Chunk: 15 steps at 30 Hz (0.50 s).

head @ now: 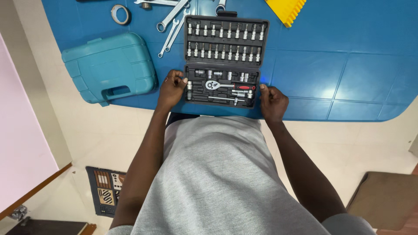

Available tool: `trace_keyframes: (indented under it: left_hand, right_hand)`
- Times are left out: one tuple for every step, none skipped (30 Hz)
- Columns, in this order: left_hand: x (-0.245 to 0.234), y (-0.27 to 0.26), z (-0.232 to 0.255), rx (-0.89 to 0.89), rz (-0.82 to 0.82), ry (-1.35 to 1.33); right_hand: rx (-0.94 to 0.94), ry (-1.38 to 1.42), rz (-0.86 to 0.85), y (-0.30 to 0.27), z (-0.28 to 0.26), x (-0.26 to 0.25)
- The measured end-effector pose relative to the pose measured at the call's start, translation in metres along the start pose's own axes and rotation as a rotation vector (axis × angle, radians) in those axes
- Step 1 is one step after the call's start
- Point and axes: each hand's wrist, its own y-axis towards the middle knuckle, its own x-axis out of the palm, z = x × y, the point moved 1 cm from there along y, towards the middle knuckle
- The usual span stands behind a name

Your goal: The person places various hand tools into a plastic storage case. The person picks up pliers, a hammer, and a utility knife from a table and positions them into their dedicated slots inside the open case.

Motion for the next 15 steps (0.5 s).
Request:
trace_keyframes:
  left_hand:
    - [0.002,-0.002,0.001,-0.01,0.041,-0.004]
    - [0.004,-0.005,0.002,-0.02,0.05,-0.005]
    - [0.007,-0.009,0.004,-0.039,0.092,-0.06]
    - [0.009,-0.013,0.006,-0.057,0.135,-0.115]
    - [0.009,-0.014,0.007,-0.06,0.139,-0.116]
    - [0.008,-0.015,0.009,-0.033,0.161,-0.102]
    - [0.008,-0.016,0.012,-0.006,0.182,-0.089]
    - [0.008,-0.017,0.015,-0.008,0.185,-0.09]
    - [0.008,-0.016,0.02,0.008,0.211,-0.086]
    - [0.007,-0.016,0.026,0.024,0.237,-0.081]
    - [0.006,-0.016,0.034,0.028,0.236,-0.082]
    - [0.003,-0.017,0.044,0.09,0.289,-0.021]
    - [-0.001,-0.015,0.055,0.152,0.336,0.039]
    - [-0.007,-0.008,0.064,0.154,0.329,0.036]
    - [-0.013,-0.003,0.074,0.266,0.349,0.071]
  right_hand:
    - [0.08,0.095,-0.031,0.002,0.001,-0.001]
    - [0.16,0.189,-0.063,0.004,0.001,-0.001]
    - [0.159,0.19,-0.073,0.006,0.002,-0.002]
    - [0.214,0.27,-0.063,0.009,0.003,-0.005]
    - [0.268,0.349,-0.047,0.013,0.003,-0.006]
    - [0.266,0.349,-0.052,0.018,0.001,-0.004]
    - [0.144,0.3,0.001,0.024,-0.003,-0.001]
    - [0.022,0.251,0.054,0.03,-0.011,0.003]
    - [0.021,0.25,0.054,0.036,-0.02,0.009]
    - [-0.027,0.25,0.039,0.043,-0.033,0.015]
    - [-0.076,0.249,0.027,0.051,-0.05,0.022]
    - [-0.078,0.248,0.031,0.058,-0.069,0.029]
    - [-0.213,0.163,0.009,0.064,-0.089,0.037]
    - [-0.346,0.075,-0.015,0.07,-0.11,0.046]
    - [-0.338,0.067,-0.015,0.075,-0.128,0.053]
